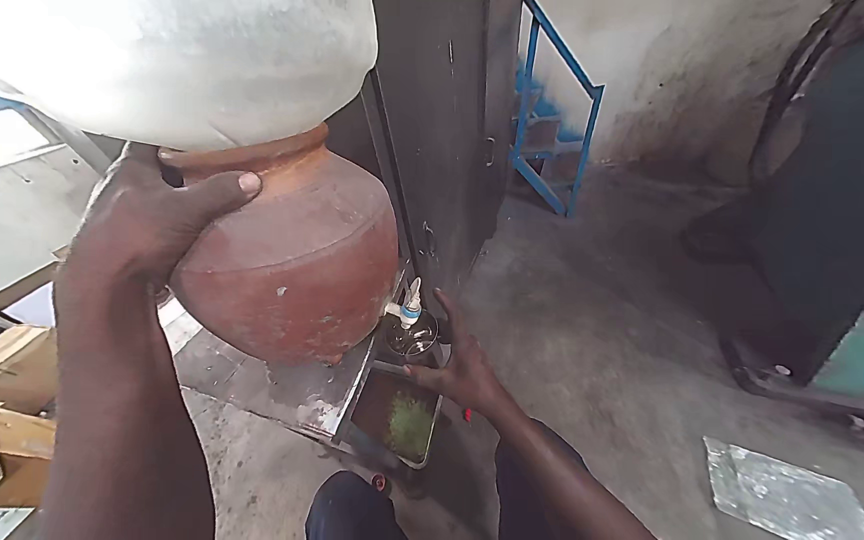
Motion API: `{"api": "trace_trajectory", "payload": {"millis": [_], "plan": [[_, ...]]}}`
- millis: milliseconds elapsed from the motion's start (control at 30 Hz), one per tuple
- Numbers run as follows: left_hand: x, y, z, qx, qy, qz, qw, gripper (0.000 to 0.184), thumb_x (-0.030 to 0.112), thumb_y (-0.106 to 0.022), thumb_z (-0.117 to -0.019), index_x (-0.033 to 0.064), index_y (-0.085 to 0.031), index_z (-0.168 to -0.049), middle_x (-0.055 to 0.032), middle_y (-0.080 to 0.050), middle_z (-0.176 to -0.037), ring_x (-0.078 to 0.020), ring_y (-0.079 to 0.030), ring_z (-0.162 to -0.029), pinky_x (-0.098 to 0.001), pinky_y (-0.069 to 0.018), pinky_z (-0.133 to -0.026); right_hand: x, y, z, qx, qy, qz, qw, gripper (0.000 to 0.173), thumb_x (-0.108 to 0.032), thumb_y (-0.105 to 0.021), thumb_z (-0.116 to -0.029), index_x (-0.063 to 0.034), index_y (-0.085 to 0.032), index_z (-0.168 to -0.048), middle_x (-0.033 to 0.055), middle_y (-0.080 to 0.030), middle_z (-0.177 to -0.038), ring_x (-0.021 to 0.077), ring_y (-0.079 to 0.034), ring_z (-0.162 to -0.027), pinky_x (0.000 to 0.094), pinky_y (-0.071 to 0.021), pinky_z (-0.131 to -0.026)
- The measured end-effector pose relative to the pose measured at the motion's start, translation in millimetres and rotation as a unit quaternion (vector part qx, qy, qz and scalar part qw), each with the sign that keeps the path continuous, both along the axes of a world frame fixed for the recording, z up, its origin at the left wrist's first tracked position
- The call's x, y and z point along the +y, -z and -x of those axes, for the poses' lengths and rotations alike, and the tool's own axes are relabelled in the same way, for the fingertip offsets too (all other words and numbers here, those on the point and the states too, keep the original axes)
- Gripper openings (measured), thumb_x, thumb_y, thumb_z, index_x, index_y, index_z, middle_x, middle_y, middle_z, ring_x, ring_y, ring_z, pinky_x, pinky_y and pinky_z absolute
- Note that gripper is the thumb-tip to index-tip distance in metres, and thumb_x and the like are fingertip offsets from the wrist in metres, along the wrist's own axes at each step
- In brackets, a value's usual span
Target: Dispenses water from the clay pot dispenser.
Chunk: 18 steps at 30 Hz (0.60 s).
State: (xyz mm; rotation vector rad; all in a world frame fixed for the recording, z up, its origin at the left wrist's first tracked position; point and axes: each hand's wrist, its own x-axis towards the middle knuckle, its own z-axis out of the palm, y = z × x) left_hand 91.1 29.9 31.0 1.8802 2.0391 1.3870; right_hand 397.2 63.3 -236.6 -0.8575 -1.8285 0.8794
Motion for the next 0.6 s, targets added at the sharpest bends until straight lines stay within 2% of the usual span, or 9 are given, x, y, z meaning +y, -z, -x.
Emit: {"api": "trace_trajectory", "payload": {"millis": [33,167,367,500,600], "plan": [[1.5,0.1,2.4,0.004,-0.005,-0.001,1.000,0.094,0.074,-0.082,-0.0640,0.0253,-0.052,-0.139,0.0013,-0.070,-0.114,-0.0090,-0.070,-0.099,-0.0391,-0.0621,-0.084,0.3,-0.2,-0.1,0.002,-0.001,-0.004,1.000,0.122,-0.047,-0.092,-0.0699,-0.0197,-0.018,-0.163,0.0074,-0.067,-0.128,0.0160,-0.068,-0.110,0.0413,-0.0588,-0.095],[-2.7,-1.4,-8.0,0.003,-0.007,0.003,1.000,0.094,0.072,-0.082,-0.0648,0.0246,-0.051,-0.139,0.0037,-0.070,-0.113,-0.0053,-0.070,-0.098,-0.0348,-0.0624,-0.083,-0.8,-2.1,-2.0,-0.002,0.000,-0.001,1.000,0.121,-0.046,-0.091,-0.0702,-0.0200,-0.018,-0.163,0.0079,-0.067,-0.129,0.0171,-0.068,-0.111,0.0426,-0.0587,-0.096],[-4.2,-3.1,-10.3,0.010,-0.032,0.015,0.999,0.097,0.073,-0.080,-0.0645,0.0238,-0.049,-0.142,-0.0025,-0.068,-0.118,-0.0116,-0.069,-0.102,-0.0441,-0.0602,-0.087,-2.0,-4.9,-3.8,-0.003,0.005,0.006,1.000,0.122,-0.045,-0.092,-0.0688,-0.0201,-0.018,-0.163,0.0086,-0.067,-0.127,0.0181,-0.067,-0.109,0.0439,-0.0582,-0.095],[-3.3,-1.6,-8.7,-0.004,-0.012,0.006,1.000,0.096,0.071,-0.083,-0.0636,0.0244,-0.050,-0.141,0.0003,-0.069,-0.118,-0.0088,-0.070,-0.103,-0.0393,-0.0612,-0.087,-1.9,-6.2,-3.1,-0.005,0.004,0.013,1.000,0.123,-0.046,-0.092,-0.0692,-0.0205,-0.018,-0.164,0.0099,-0.066,-0.128,0.0186,-0.067,-0.109,0.0442,-0.0584,-0.094],[-5.3,-2.5,-13.6,-0.009,-0.010,0.005,1.000,0.085,0.066,-0.083,-0.0664,0.0239,-0.055,-0.134,0.0028,-0.071,-0.110,-0.0062,-0.071,-0.095,-0.0349,-0.0625,-0.081,-0.3,-4.2,-1.7,0.001,0.001,0.011,1.000,0.123,-0.045,-0.092,-0.0689,-0.0205,-0.017,-0.164,0.0093,-0.065,-0.130,0.0178,-0.067,-0.110,0.0429,-0.0579,-0.095]]}}
